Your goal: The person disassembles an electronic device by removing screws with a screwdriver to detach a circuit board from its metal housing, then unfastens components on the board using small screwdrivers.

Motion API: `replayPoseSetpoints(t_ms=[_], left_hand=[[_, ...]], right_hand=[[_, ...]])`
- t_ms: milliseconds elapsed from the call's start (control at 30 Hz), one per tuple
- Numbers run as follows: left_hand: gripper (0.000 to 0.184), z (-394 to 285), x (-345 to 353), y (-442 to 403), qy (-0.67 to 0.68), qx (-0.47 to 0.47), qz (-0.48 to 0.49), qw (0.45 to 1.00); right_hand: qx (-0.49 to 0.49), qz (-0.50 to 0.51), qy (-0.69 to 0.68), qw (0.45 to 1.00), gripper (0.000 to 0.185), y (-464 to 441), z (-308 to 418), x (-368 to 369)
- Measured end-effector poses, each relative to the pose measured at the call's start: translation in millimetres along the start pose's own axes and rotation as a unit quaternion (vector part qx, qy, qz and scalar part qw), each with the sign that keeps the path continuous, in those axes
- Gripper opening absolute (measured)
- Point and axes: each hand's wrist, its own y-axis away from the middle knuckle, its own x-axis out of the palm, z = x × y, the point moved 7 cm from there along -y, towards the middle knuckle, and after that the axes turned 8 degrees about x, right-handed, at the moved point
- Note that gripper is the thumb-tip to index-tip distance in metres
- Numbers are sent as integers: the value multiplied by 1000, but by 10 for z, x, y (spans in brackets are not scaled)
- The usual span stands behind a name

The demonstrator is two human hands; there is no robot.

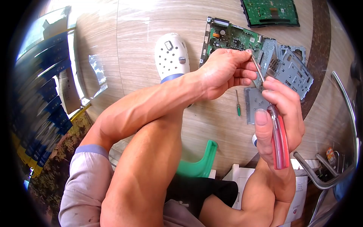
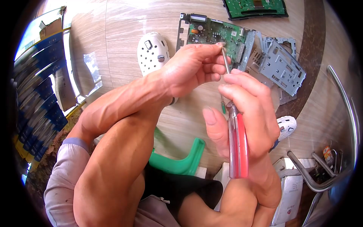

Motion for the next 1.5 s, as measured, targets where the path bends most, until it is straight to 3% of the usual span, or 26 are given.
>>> replayPoseSetpoints(t_ms=[300, 800, 1500], left_hand=[[21, -16, -72, -68, -8, 19, -16, 1000], [18, -27, -37, -189, -31, 65, -20, 997], [14, 125, 110, -530, -71, 69, -52, 994]], right_hand=[[52, 2, -15, 999, 28, -2, -218, -33], [-23, -27, 31, 999, 25, 48, -234, -31], [-1, -49, 63, 997, 23, 61, -550, -88]])
